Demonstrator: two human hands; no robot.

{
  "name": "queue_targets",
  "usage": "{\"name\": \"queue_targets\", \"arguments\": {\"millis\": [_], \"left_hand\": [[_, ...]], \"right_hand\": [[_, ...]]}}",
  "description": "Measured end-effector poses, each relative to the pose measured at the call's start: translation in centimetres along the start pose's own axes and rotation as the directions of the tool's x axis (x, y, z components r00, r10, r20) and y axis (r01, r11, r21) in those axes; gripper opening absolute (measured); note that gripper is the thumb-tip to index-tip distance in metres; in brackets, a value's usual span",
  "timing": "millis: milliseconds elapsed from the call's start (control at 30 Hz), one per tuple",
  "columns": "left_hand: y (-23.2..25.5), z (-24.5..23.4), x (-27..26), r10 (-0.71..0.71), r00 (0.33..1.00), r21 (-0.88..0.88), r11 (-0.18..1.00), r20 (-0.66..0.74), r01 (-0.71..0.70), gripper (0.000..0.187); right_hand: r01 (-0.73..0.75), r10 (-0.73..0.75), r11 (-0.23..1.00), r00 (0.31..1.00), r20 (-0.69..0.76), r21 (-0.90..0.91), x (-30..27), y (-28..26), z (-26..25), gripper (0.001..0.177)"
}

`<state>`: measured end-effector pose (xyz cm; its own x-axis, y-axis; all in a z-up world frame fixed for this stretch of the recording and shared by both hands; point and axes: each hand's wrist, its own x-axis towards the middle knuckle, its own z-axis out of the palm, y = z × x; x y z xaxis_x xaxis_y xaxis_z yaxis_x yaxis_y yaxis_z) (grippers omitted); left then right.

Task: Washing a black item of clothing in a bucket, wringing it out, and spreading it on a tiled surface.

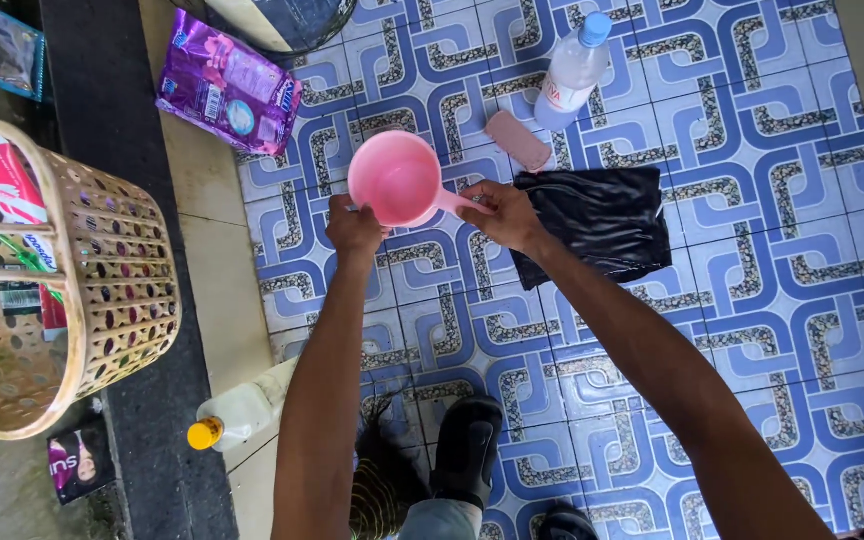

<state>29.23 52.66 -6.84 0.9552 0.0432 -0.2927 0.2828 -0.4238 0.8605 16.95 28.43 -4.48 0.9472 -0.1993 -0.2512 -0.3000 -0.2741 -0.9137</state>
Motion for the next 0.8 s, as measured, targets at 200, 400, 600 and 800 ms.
{"name": "queue_targets", "arguments": {"millis": [200, 400, 600, 800], "left_hand": [[-4.6, 1.3, 3.1, 0.336, 0.921, 0.367, 0.896, -0.198, -0.249, 0.033], [8.4, 2.0, -1.7, 0.732, 0.651, 0.53, 0.639, -0.198, -0.557, 0.048], [14.3, 9.2, -3.2, 0.784, 0.621, 0.294, 0.596, -0.013, -0.747, 0.041], [16.3, 16.1, -4.0, 0.793, 0.578, 0.121, 0.566, 0.193, -0.816, 0.048]], "right_hand": [[-0.08, 0.078, 0.995, 0.996, 0.033, 0.058, 1.2, 2.3, -1.3, 0.039], [-0.328, 0.294, 0.944, 0.761, -0.578, 0.048, 3.7, 2.6, -9.3, 0.093], [0.128, -0.347, 0.91, 0.753, -0.559, -0.394, 9.6, 3.5, -15.6, 0.124], [0.191, -0.143, 0.981, 0.826, -0.545, 0.032, 9.5, 3.1, -13.9, 0.081]]}}
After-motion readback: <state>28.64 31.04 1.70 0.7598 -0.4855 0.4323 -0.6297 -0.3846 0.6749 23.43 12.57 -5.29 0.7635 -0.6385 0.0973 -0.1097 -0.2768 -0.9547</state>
